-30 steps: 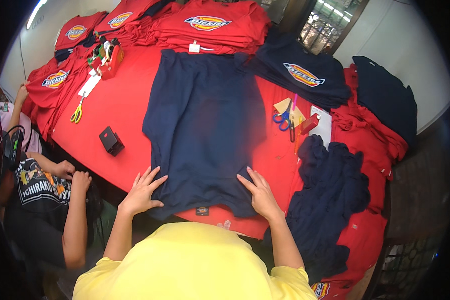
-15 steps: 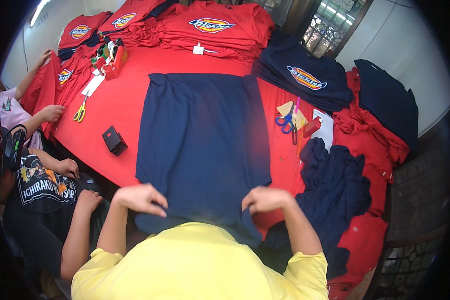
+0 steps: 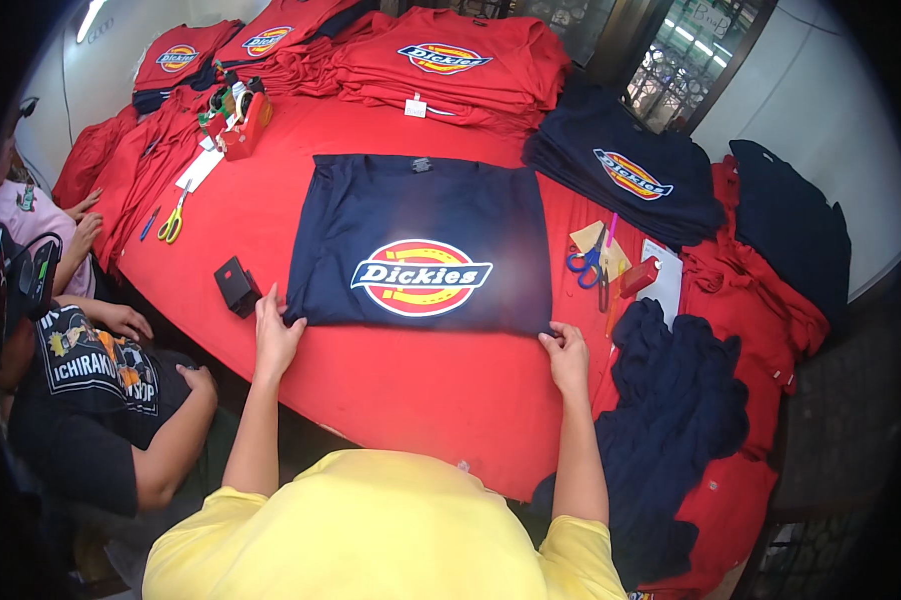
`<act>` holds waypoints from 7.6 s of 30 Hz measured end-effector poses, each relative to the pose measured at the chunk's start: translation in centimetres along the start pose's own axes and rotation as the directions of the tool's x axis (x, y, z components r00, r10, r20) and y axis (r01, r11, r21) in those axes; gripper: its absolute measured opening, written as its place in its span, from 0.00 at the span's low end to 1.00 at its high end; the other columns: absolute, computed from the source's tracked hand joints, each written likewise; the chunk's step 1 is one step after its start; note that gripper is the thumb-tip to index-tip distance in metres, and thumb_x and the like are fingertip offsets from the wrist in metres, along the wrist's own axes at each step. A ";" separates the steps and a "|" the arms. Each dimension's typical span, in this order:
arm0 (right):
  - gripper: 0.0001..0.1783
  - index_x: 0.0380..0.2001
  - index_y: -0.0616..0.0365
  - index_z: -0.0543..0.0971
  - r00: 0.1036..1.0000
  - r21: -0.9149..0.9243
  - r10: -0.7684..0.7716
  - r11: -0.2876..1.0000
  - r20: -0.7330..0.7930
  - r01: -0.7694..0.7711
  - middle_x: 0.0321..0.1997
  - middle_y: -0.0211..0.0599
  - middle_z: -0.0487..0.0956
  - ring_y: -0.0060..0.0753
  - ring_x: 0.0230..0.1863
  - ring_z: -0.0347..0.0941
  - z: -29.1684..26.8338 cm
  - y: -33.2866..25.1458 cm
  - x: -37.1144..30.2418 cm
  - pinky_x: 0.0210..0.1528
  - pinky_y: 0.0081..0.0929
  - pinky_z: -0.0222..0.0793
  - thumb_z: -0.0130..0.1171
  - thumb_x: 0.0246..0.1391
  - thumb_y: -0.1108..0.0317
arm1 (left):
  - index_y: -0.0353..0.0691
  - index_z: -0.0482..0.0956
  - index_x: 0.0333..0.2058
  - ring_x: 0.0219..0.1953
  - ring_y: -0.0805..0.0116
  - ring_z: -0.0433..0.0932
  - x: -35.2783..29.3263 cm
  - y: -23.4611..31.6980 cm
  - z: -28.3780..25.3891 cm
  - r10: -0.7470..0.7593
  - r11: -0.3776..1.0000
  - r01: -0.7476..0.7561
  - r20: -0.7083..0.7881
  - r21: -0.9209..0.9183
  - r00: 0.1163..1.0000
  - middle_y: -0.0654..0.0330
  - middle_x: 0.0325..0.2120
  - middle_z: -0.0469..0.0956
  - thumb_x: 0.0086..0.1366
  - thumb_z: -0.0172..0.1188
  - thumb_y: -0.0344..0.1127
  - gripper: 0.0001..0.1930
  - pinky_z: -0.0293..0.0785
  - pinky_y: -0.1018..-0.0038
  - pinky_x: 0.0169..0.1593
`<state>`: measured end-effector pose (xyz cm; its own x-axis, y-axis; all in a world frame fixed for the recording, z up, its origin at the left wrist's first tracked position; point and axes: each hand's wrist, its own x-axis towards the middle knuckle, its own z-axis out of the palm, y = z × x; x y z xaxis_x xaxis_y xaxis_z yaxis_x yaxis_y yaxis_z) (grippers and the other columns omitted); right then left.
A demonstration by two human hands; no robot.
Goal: The person folds a navy garment by flattening it on a table, folding the sleeves inward, and then folding it in half before placing it onto a stack.
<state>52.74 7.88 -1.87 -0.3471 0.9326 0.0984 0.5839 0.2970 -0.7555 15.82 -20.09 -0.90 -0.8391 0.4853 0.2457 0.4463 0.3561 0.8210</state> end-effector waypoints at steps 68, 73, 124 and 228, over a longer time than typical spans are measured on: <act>0.03 0.31 0.55 0.75 0.689 -0.384 -0.113 0.888 -0.715 -0.254 0.36 0.38 0.73 0.44 0.40 0.70 -19.8 9.0 -3.6 0.43 0.38 0.64 0.58 0.52 0.70 | 0.40 0.72 0.54 0.66 0.51 0.56 -3.6 7.4 11.9 0.478 0.749 -0.629 0.488 0.208 0.730 0.52 0.60 0.64 0.65 0.52 0.33 0.18 0.47 0.54 0.68; 0.10 0.38 0.53 0.79 0.628 -0.414 -0.153 0.862 -0.763 -0.292 0.43 0.39 0.75 0.46 0.45 0.70 -23.5 8.3 -5.5 0.47 0.41 0.66 0.60 0.52 0.65 | 0.42 0.73 0.54 0.66 0.55 0.56 -4.0 6.5 11.4 0.468 0.777 -0.603 0.474 0.182 0.746 0.55 0.61 0.64 0.65 0.52 0.33 0.18 0.46 0.56 0.68; 0.12 0.35 0.60 0.70 0.678 0.186 -0.378 0.922 0.630 0.340 0.34 0.50 0.77 0.54 0.37 0.74 6.3 -11.5 -14.8 0.40 0.46 0.68 0.58 0.47 0.72 | 0.32 0.67 0.54 0.46 0.60 0.77 -17.1 4.0 -6.2 -0.158 -0.105 0.562 0.572 -0.820 0.805 0.54 0.43 0.76 0.57 0.55 0.28 0.24 0.69 0.63 0.55; 0.08 0.32 0.61 0.78 0.900 0.089 -0.365 0.915 -0.239 0.394 0.28 0.30 0.76 0.25 0.30 0.70 -0.5 -20.9 7.0 0.33 0.24 0.66 0.58 0.56 0.66 | 0.35 0.77 0.35 0.31 0.79 0.71 20.4 9.5 -10.7 0.466 0.817 -0.352 0.165 -0.457 0.869 0.66 0.29 0.75 0.59 0.64 0.36 0.11 0.67 0.81 0.37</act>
<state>38.45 8.27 14.91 -0.3497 0.7799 0.5191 0.3322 0.6213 -0.7096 -0.39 -15.31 17.42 -0.4696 0.7198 0.5112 0.5180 -0.2443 0.8198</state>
